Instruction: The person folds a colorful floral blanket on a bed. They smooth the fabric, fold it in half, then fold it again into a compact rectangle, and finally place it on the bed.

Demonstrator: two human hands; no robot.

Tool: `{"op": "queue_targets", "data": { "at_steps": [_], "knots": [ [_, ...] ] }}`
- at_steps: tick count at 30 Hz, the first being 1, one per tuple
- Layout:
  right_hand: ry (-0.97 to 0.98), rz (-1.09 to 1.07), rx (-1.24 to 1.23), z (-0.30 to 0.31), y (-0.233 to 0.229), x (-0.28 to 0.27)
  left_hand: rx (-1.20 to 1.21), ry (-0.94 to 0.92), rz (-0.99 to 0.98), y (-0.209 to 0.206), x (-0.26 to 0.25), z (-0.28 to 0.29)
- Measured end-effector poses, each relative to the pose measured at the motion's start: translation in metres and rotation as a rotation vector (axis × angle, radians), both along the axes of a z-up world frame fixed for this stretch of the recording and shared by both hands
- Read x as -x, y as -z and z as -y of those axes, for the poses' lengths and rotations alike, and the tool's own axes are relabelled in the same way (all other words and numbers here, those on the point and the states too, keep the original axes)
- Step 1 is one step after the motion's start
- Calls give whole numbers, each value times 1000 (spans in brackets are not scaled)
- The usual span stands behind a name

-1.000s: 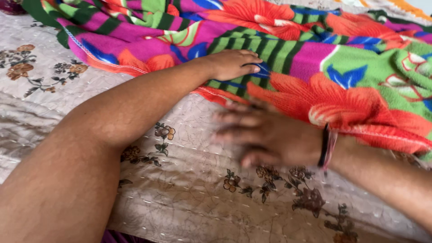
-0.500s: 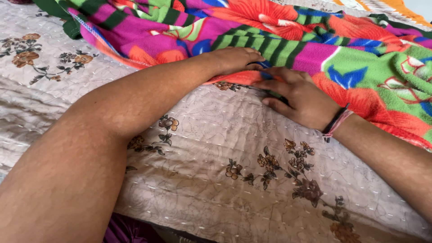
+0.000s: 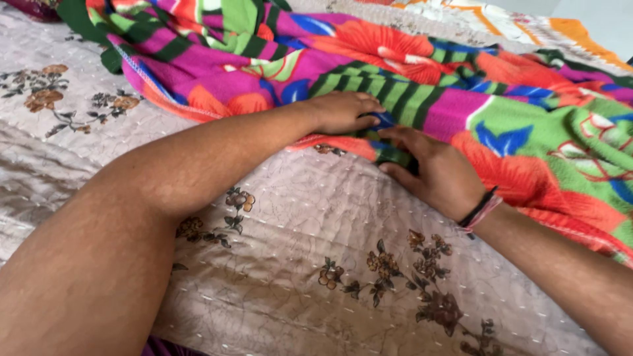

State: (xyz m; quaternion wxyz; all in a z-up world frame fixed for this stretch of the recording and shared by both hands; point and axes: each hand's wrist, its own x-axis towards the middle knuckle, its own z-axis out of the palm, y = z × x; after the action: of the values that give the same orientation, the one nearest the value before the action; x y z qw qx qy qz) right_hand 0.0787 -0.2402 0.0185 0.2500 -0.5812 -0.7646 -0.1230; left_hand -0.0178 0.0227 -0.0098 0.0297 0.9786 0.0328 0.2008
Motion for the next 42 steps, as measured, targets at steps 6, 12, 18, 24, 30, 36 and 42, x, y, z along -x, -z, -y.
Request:
{"op": "queue_targets", "data": {
  "at_steps": [6, 12, 18, 24, 30, 36, 42],
  "knots": [
    [145, -184, 172, -17, 4, -21, 56, -127, -29, 15, -8, -8],
    [-1, -927, 218, -38, 4, -59, 916, 318, 171, -17, -16, -17],
    [-60, -1053, 178, -47, 21, -91, 778, 364, -208, -38, -18, 16],
    [-18, -1061, 220, -53, 18, -89, 1004, 174, -142, -28, -19, 21],
    [58, -998, 164, -44, 15, -78, 1112, 244, -43, -15, -19, 17],
    [19, -989, 233, -45, 19, -80, 1122, 248, -86, -9, -9, 14],
    [95, -883, 243, -46, 18, -85, 1000, 236, -151, -16, -16, 15]
  ]
}}
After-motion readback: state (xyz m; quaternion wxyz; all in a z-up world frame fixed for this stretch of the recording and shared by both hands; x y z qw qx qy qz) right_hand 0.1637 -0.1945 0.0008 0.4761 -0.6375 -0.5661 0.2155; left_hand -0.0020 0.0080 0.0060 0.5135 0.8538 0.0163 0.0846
